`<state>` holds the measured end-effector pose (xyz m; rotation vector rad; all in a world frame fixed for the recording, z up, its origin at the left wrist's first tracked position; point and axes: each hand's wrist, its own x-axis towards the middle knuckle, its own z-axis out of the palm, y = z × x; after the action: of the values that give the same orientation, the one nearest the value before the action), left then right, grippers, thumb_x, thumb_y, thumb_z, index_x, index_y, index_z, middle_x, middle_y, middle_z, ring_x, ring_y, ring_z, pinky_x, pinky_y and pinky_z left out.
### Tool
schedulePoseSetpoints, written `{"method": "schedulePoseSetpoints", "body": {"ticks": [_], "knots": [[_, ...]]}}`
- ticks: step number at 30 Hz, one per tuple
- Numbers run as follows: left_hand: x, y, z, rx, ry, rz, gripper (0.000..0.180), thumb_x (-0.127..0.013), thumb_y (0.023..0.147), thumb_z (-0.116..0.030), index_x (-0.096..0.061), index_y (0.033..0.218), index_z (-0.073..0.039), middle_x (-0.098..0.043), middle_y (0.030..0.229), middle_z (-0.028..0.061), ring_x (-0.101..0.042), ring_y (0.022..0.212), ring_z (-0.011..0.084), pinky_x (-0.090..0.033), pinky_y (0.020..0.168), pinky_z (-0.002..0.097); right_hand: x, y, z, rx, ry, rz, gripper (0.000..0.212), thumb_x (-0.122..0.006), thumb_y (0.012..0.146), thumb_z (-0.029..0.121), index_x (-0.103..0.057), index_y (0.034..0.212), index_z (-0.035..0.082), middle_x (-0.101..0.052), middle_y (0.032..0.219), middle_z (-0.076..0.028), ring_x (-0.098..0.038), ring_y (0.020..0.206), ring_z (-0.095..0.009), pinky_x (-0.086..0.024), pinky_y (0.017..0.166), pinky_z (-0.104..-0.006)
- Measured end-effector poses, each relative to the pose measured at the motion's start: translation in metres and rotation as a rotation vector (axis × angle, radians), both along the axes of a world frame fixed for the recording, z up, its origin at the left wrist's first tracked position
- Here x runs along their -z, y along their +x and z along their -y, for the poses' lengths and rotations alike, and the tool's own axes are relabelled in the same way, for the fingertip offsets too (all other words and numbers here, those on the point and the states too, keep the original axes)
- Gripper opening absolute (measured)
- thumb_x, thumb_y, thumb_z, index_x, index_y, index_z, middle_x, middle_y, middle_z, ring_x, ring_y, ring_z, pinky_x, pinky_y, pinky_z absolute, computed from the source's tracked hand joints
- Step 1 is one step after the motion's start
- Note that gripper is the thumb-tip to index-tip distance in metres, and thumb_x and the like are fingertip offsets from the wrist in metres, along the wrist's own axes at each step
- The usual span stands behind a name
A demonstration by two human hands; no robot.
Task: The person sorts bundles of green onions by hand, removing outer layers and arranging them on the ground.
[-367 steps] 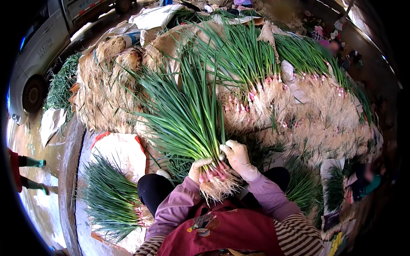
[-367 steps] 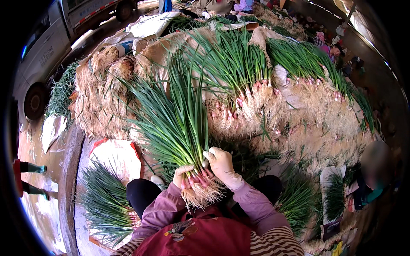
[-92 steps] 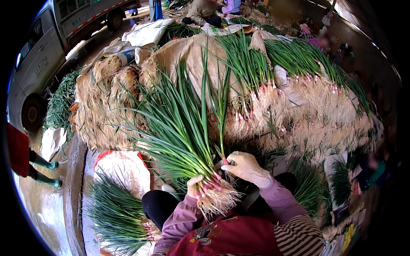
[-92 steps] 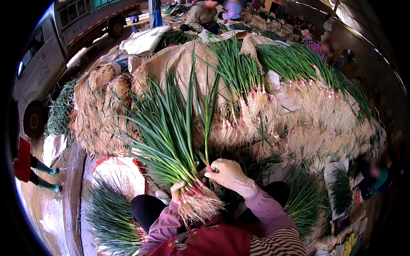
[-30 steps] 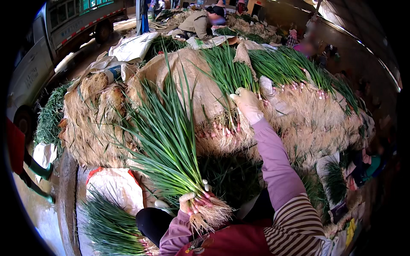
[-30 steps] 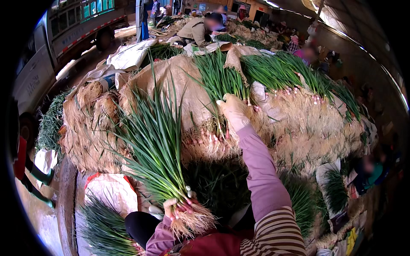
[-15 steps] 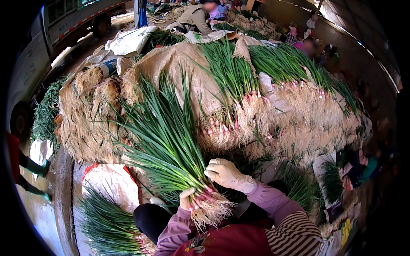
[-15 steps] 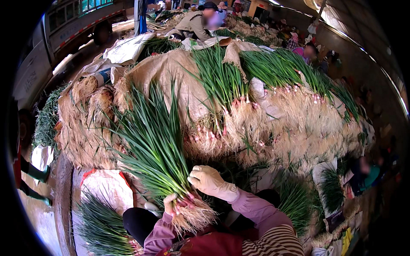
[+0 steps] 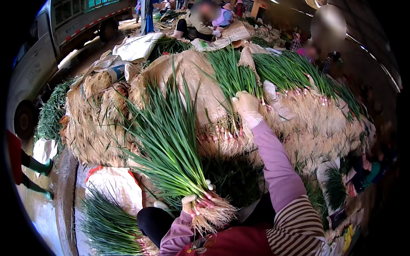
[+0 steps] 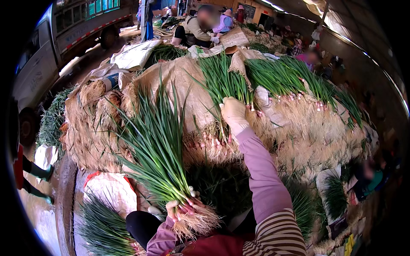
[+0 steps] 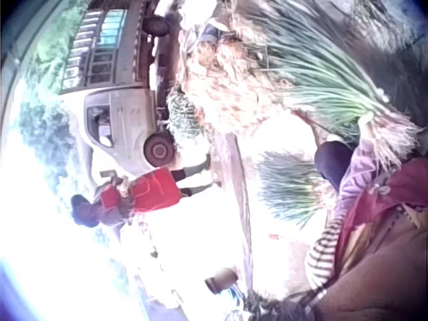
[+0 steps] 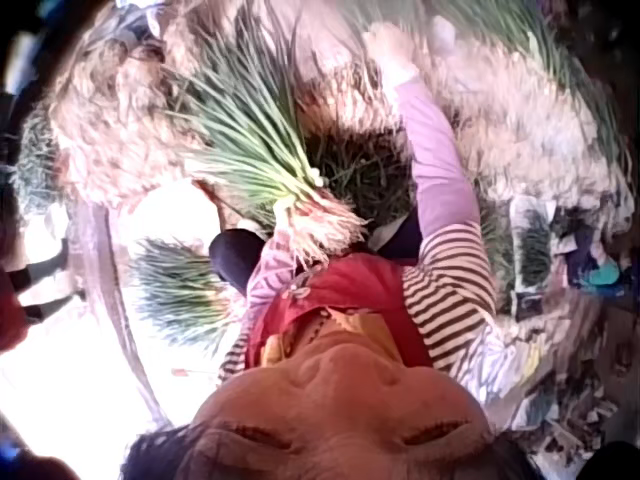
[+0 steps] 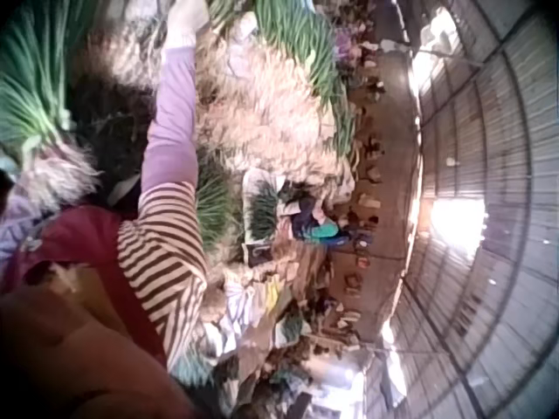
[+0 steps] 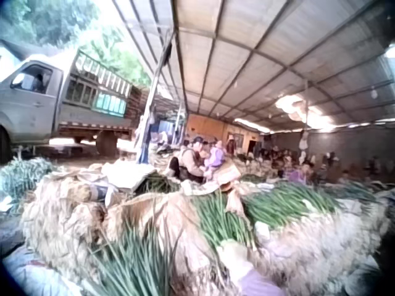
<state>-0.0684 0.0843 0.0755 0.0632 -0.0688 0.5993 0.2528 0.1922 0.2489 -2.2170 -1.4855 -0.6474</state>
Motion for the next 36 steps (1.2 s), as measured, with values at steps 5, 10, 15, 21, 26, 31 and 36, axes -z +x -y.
{"method": "schedulePoseSetpoints", "body": {"ticks": [5,10,15,21,26,31,36], "knots": [[0.006,-0.002,-0.005,-0.009,0.174,-0.083,0.07,-0.053,0.076,-0.022,-0.026,0.129,0.013,-0.053,0.11,0.0296,-0.055,0.097,0.0385,-0.041,0.077,0.0403,0.01,0.018,-0.032,0.041,-0.195,0.046,0.025,-0.06,0.079,0.026,-0.061,0.082,0.001,-0.062,0.08,-0.016,-0.06,0.074,-0.035,-0.046,0.068,-0.045],[-0.017,0.0,0.001,-0.062,0.251,-0.074,0.066,-0.051,0.077,-0.032,-0.037,0.127,0.01,-0.057,0.107,0.0222,-0.053,0.107,0.0371,-0.032,0.098,0.0467,0.009,-0.094,0.059,-0.289,-0.312,-0.493,0.024,-0.061,0.081,0.027,-0.064,0.079,0.004,-0.06,0.065,-0.014,-0.06,0.062,-0.028,-0.046,0.059,-0.0392],[0.079,0.0,-0.016,0.059,0.455,0.052,0.059,-0.051,0.082,-0.031,-0.042,0.114,0.019,-0.061,0.086,0.0318,-0.059,0.043,0.0179,-0.043,0.032,0.0152,0.062,-0.159,0.121,-0.608,-0.355,-0.414,0.02,-0.055,0.085,0.022,-0.057,0.077,0.003,-0.058,0.075,-0.012,-0.058,0.07,-0.031,-0.046,0.063,-0.0391],[0.032,0.021,-0.04,-0.14,0.964,0.606,0.072,-0.066,0.073,-0.046,-0.048,0.121,0.004,-0.043,0.128,0.0145,-0.045,0.107,0.0423,-0.028,0.091,0.0546,0.094,-0.123,0.109,-0.314,0.021,-0.772,0.016,-0.053,0.086,0.012,-0.053,0.075,-0.001,-0.056,0.065,-0.015,-0.054,0.058,-0.029,-0.044,0.056,-0.0339],[0.029,0.002,-0.042,-0.071,0.878,0.588,0.08,-0.068,0.074,-0.047,-0.038,0.132,0.0,-0.035,0.138,0.0188,-0.037,0.123,0.0446,-0.021,0.103,0.057,0.043,-0.09,0.098,-0.378,-0.805,-0.548,0.033,-0.063,0.079,0.036,-0.067,0.093,0.006,-0.065,0.089,-0.015,-0.062,0.086,-0.03,-0.047,0.078,-0.0368],[0.014,0.009,-0.024,-0.27,0.77,0.336,0.062,-0.059,0.078,-0.041,-0.051,0.117,0.006,-0.056,0.116,0.0176,-0.049,0.11,0.0454,-0.029,0.098,0.0557,0.014,-0.03,0.014,0.13,-0.241,-0.234,0.036,-0.056,0.084,0.02,-0.055,0.11,-0.004,-0.063,0.096,-0.022,-0.062,0.085,-0.034,-0.049,0.073,-0.0397],[-0.017,0.001,0.002,-0.177,0.231,0.094,0.057,-0.048,0.083,-0.033,-0.045,0.118,0.013,-0.058,0.106,0.0159,-0.053,0.1,0.0407,-0.033,0.095,0.0536,0.055,-0.017,0.003,0.096,-0.239,-0.102,0.017,-0.049,0.084,0.008,-0.056,0.095,-0.002,-0.058,0.079,-0.015,-0.059,0.065,-0.033,-0.048,0.063,-0.041]]}}
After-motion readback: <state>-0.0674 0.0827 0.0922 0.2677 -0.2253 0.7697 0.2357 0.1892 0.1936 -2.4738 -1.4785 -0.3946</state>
